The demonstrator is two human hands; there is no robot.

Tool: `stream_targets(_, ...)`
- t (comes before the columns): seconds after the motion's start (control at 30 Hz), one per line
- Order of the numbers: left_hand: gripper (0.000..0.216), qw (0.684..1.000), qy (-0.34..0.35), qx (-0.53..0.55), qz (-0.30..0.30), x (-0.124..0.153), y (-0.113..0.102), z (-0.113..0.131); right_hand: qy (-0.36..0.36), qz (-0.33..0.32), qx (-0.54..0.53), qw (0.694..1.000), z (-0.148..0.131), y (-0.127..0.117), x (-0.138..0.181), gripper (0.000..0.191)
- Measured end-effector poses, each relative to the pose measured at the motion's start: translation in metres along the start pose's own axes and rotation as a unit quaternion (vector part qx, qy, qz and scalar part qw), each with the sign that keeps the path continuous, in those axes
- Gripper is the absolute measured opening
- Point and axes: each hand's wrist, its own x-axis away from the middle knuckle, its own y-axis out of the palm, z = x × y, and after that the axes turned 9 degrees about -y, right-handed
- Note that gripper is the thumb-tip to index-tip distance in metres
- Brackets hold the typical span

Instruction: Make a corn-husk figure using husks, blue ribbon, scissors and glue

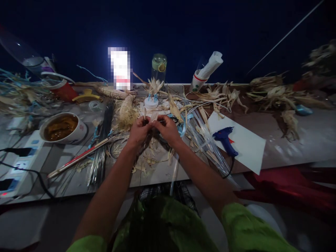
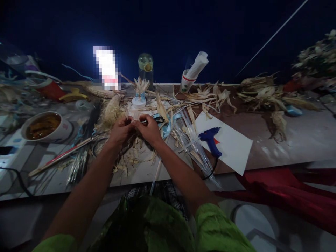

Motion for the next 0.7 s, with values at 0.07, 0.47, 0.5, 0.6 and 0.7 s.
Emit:
stream_targets(0.07, 0.028, 1.000, 0.002, -0.017, 0.003, 0.000, 0.001, 0.000, -0.013, 0.004, 0.012, 1.000, 0.001, -0.001, -0.001, 0.030)
stream_targets(0.47, 0.023, 0.999, -0.030, -0.023, -0.003, 0.007, 0.004, 0.008, -0.072, 0.005, 0.068, 0.995, -0.004, -0.012, -0.004, 0.024)
stream_targets(0.5, 0.023, 0.999, -0.031, -0.021, -0.002, 0.006, 0.004, 0.008, -0.072, 0.001, 0.070, 0.995, -0.005, -0.013, -0.003, 0.024)
stream_targets(0.6, 0.023, 0.999, -0.036, -0.005, -0.003, 0.006, 0.003, 0.007, -0.066, -0.018, 0.051, 0.996, -0.006, -0.012, -0.003, 0.023)
stream_targets(0.7, 0.024, 0.999, -0.036, -0.002, -0.011, 0.005, 0.002, 0.006, -0.054, -0.043, 0.021, 0.997, -0.004, -0.010, -0.002, 0.026)
